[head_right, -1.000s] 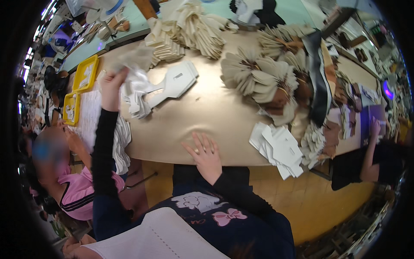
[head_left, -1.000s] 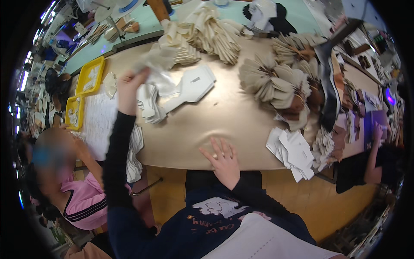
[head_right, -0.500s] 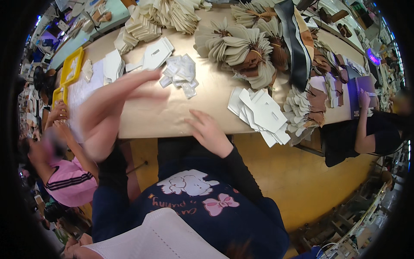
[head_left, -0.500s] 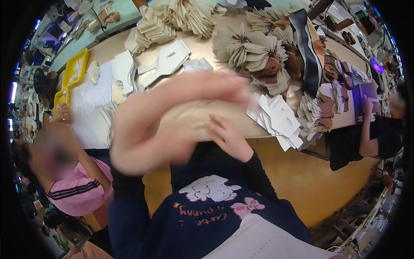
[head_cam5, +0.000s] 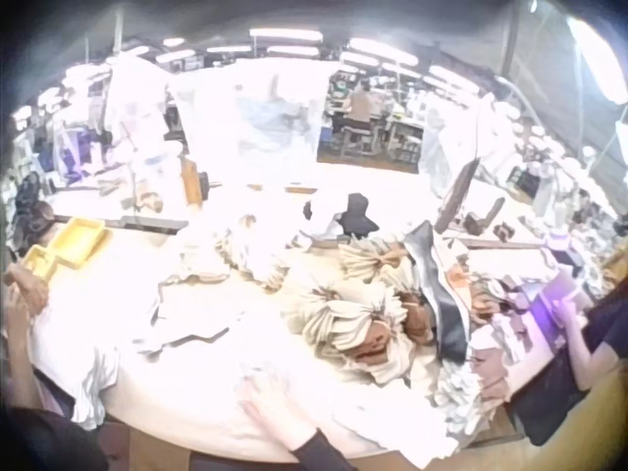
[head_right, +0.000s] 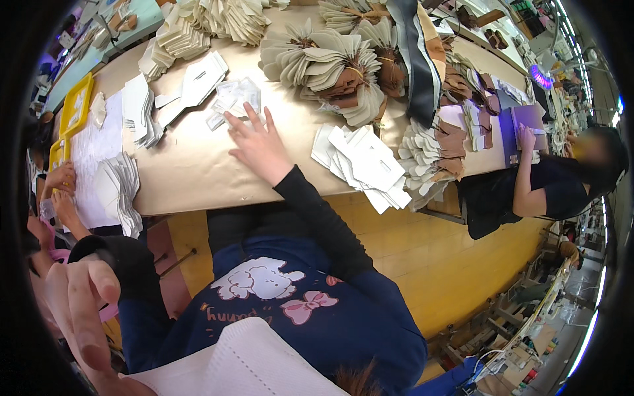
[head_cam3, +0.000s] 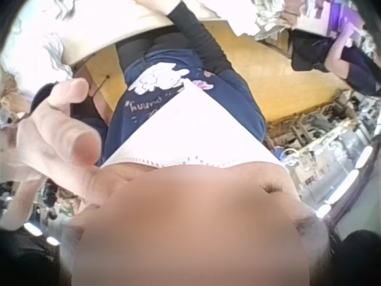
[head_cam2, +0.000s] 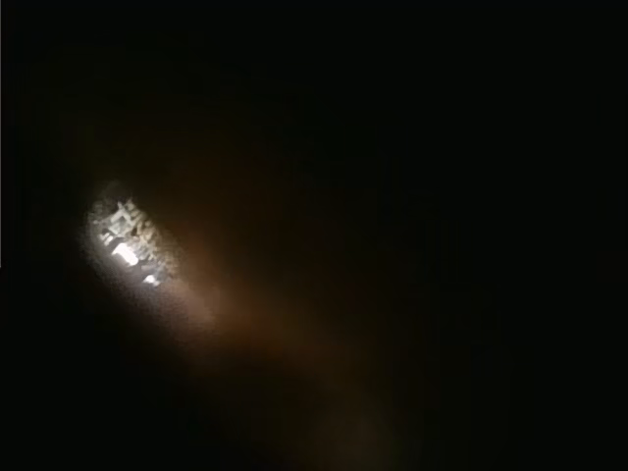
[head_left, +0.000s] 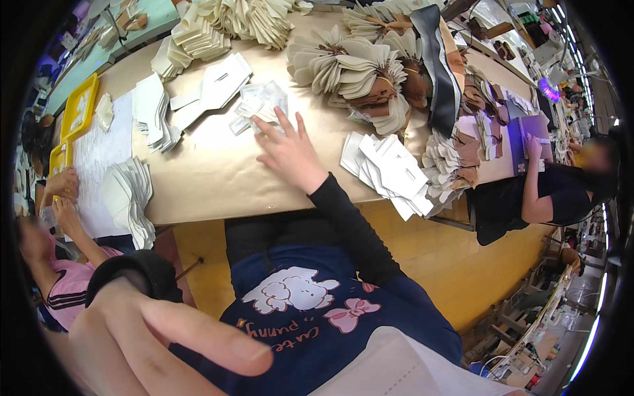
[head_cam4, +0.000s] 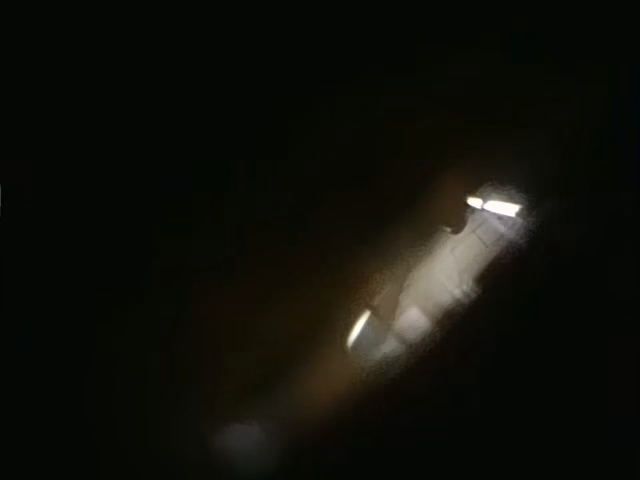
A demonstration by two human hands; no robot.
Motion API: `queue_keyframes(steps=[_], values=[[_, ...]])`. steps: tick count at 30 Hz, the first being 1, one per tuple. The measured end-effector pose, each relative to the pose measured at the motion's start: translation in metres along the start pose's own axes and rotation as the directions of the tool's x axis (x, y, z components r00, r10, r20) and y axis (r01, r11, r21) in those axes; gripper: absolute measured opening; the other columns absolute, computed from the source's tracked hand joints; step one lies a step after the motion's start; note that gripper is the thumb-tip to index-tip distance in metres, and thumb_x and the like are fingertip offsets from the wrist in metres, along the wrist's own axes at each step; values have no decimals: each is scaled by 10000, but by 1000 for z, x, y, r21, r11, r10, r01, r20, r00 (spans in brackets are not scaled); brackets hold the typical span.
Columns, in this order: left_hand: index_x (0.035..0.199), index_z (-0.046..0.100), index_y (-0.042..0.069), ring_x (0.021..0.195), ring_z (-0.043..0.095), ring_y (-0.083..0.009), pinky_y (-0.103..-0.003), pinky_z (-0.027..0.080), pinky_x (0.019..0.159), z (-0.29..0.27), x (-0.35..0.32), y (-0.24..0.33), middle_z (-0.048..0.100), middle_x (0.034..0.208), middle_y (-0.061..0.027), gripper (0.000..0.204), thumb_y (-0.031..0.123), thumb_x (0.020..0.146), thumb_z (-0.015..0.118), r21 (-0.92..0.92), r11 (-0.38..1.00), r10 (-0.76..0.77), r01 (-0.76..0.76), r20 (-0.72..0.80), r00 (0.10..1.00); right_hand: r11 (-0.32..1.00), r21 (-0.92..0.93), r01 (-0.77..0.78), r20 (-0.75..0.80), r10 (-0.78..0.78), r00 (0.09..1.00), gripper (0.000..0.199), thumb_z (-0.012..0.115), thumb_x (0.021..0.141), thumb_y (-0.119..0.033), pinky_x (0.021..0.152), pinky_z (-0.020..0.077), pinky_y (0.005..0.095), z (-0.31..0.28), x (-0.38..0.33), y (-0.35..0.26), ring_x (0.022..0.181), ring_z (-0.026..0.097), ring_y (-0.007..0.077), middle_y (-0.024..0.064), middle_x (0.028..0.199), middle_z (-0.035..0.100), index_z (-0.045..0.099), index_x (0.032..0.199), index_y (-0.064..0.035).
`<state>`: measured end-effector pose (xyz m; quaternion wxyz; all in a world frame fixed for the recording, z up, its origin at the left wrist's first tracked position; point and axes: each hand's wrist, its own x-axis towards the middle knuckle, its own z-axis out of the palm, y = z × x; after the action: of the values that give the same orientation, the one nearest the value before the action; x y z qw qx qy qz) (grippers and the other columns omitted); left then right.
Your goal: The person repeatedly picks small white paper labels and places them onto white fabric pieces on a worktable. They smooth each label into place and stack the labeled pieces. The person briefly retrieves a phone from their pocket and returns it while continuing the labeling task.
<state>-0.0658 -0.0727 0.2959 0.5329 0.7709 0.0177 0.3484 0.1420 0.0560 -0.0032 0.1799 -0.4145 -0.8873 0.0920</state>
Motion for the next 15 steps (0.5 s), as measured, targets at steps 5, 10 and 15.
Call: queue_keyframes(steps=[5,10,15], values=[[1277,638,226,1391,331,-143,-452,293,1128,-5,-17,-12,451,1434,30,430,170,853,678,-71,996,51,-51,2,999,970,-130,-207,0,208,978,402,612,948,-301,1188,105,660,-6,5,34,1501,257,256,11,1537,434,620,1281,-77],[1251,643,187,1320,385,-137,-450,328,1081,-13,-25,-14,500,1359,18,365,216,887,631,-142,984,104,-106,-25,994,955,-10,-297,-123,294,948,450,634,934,-220,1184,197,584,-29,-14,54,1458,333,250,44,1527,437,564,1320,0],[1226,649,148,1249,438,-132,-447,363,1034,-17,-30,-16,550,1285,5,331,262,922,583,-172,974,137,-146,-64,989,959,103,-263,-210,280,937,394,667,895,-115,1115,363,488,-42,-27,43,1327,482,312,103,1447,513,620,1278,-34]])
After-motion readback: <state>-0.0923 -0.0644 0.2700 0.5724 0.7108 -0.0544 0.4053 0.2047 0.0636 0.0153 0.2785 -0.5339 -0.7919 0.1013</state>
